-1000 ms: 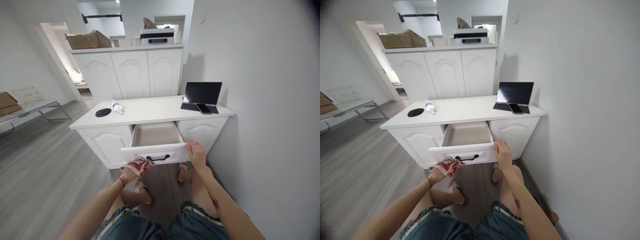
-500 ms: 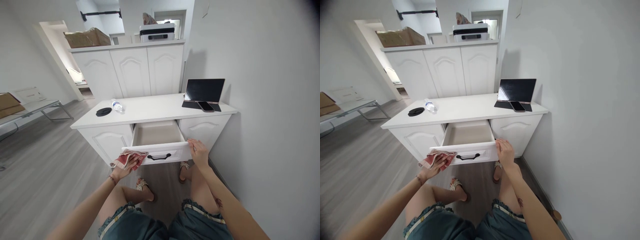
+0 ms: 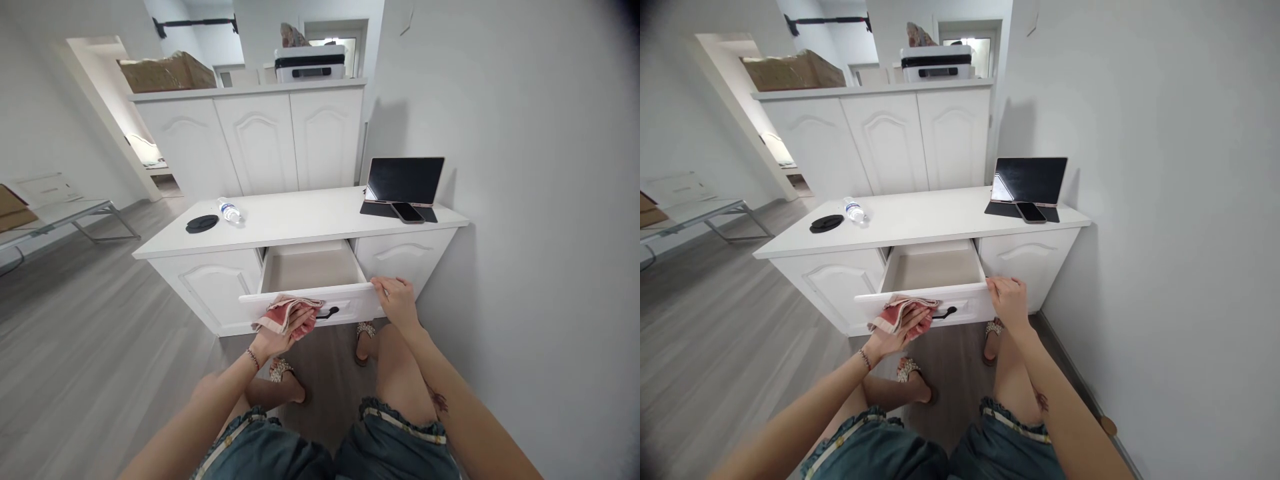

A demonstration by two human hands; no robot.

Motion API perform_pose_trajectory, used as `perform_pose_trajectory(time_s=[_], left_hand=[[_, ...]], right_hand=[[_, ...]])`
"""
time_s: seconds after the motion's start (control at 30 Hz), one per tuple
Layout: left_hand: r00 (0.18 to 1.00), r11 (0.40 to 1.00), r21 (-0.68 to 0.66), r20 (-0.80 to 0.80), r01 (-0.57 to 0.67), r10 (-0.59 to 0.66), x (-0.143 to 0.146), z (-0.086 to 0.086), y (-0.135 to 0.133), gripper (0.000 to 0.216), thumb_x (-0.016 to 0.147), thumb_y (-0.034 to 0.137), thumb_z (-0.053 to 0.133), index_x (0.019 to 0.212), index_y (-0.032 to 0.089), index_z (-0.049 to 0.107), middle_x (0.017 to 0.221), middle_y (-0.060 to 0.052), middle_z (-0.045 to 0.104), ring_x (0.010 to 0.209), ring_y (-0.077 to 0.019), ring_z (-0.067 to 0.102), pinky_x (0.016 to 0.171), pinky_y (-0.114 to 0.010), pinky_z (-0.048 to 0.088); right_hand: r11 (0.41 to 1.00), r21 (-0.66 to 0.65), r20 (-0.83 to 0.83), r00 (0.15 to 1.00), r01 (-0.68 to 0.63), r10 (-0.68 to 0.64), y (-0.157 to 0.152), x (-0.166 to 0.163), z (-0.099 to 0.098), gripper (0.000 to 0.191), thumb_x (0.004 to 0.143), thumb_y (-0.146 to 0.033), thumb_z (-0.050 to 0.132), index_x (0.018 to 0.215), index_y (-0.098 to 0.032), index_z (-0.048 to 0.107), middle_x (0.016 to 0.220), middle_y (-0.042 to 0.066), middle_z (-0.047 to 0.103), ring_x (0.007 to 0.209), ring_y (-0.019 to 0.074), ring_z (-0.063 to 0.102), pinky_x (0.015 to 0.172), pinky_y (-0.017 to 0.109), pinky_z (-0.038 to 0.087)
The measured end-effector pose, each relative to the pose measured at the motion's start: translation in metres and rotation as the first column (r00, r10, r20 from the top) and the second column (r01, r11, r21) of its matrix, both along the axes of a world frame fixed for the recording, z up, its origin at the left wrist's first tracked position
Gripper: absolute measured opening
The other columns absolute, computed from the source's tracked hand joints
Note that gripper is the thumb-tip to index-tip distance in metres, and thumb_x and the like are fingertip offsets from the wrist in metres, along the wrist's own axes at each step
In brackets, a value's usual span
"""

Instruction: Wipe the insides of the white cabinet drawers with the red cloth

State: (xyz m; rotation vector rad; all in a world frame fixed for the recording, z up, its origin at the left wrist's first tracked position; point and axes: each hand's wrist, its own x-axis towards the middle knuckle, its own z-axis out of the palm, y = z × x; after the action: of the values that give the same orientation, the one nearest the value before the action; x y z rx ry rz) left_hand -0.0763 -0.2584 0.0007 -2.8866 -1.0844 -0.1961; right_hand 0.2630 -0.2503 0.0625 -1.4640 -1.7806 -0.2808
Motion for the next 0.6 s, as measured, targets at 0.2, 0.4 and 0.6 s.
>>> perform_pose_trajectory(time_s=[0.2, 0.4, 0.6], left_hand=[[0.997, 0.997, -0.015, 0.007, 0.074, -0.074, 0.031, 0.029, -0.001, 0.061, 0.094, 0.037, 0.032, 0.150, 0.027, 0.011, 0.154, -0.001, 0.028, 0.141, -0.0282, 0.020, 0.115, -0.047, 0.016], [0.991, 0.992, -0.003, 0.021, 0.129, -0.129, 0.083, 0.054, 0.003, 0.062, 0.091, 0.032, 0.038, 0.149, 0.023, 0.018, 0.155, -0.004, 0.025, 0.141, -0.0259, 0.020, 0.115, -0.045, 0.020], [0.980, 0.978, -0.050, 0.029, 0.200, -0.199, 0.136, 0.045, 0.015, 0.061, 0.089, 0.015, 0.033, 0.148, 0.019, 0.020, 0.154, -0.006, 0.025, 0.142, -0.0219, 0.020, 0.116, -0.040, 0.018]], right_hand=[[1.000, -0.028, 0.074, 0.997, 0.005, -0.003, -0.001, 0.000, 0.011, 0.040, 0.097, -0.036, 0.035, 0.081, -0.020, 0.068, 0.085, 0.004, 0.075, 0.081, 0.0165, 0.067, 0.086, 0.036, 0.029], [0.998, -0.051, 0.079, 0.997, -0.022, 0.026, 0.003, 0.003, 0.008, 0.043, 0.098, -0.037, 0.033, 0.082, -0.020, 0.068, 0.086, 0.005, 0.075, 0.080, 0.0175, 0.067, 0.095, 0.040, 0.028], [0.995, -0.091, 0.053, 0.997, -0.046, 0.051, 0.003, 0.005, 0.008, 0.042, 0.098, -0.037, 0.031, 0.089, -0.020, 0.068, 0.091, 0.006, 0.075, 0.085, 0.0183, 0.067, 0.105, 0.046, 0.025]])
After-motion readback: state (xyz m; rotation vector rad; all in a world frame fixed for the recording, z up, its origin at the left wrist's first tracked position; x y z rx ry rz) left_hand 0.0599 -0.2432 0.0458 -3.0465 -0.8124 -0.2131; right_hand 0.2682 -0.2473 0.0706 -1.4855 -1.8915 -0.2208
